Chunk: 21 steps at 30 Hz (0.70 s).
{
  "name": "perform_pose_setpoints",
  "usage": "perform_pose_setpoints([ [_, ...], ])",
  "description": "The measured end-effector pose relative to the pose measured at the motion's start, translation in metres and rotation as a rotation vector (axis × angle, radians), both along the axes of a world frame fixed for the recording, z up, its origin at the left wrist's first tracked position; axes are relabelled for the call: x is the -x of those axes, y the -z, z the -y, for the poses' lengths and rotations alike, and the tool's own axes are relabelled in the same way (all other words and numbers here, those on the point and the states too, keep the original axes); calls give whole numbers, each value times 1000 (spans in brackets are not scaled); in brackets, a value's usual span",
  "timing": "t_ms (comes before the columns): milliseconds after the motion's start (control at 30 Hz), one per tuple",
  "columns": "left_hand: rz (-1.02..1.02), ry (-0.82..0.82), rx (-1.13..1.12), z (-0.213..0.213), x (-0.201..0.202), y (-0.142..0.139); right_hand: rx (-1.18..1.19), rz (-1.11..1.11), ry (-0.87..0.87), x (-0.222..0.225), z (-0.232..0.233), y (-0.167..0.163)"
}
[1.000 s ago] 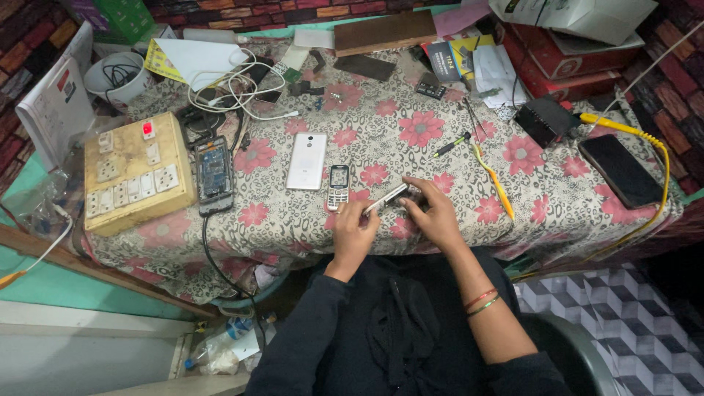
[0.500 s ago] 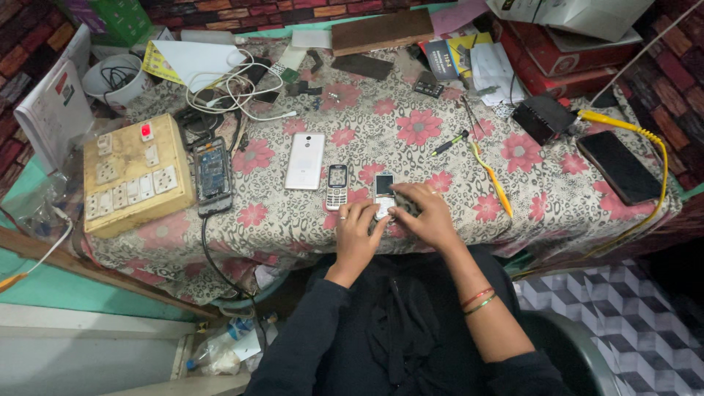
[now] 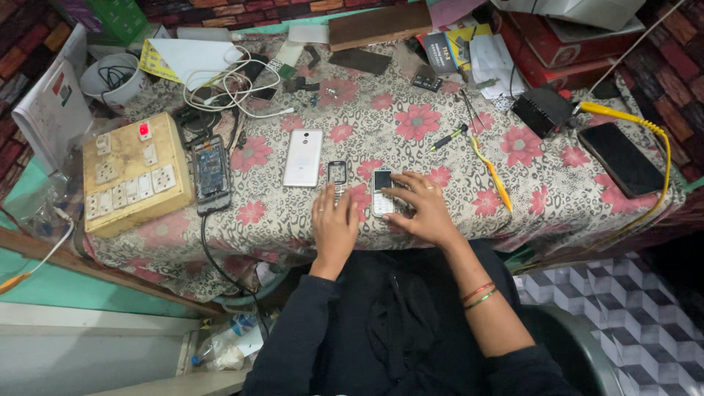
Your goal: The person sits at a repair bench and cleans several mobile phones, including a small feature phone and a disassembled phone body, using a toothbrush. They hold each phone or its separated parts, brush the surfaces and edges, turn the phones over, and set them back on the table.
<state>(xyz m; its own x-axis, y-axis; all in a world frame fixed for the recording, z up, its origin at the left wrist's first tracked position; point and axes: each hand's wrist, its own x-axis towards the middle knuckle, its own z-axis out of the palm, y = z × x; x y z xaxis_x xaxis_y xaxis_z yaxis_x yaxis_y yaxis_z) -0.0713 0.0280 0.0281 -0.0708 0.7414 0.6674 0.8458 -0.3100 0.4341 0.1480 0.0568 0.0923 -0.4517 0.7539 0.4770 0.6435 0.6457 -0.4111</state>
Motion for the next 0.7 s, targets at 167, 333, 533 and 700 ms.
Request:
perform_pose_setpoints([
  [167, 9, 42, -56, -1, 3, 2, 14, -2, 48, 3, 0, 3],
  [333, 355, 176, 8, 7, -8, -12, 13, -105, 40, -2, -5, 10],
  [533, 450, 301, 4, 12, -34, -17, 24, -129, 9, -5, -5, 12],
  [700, 317, 313, -56, 12, -37, -10, 59, -126, 32, -4, -3, 9],
])
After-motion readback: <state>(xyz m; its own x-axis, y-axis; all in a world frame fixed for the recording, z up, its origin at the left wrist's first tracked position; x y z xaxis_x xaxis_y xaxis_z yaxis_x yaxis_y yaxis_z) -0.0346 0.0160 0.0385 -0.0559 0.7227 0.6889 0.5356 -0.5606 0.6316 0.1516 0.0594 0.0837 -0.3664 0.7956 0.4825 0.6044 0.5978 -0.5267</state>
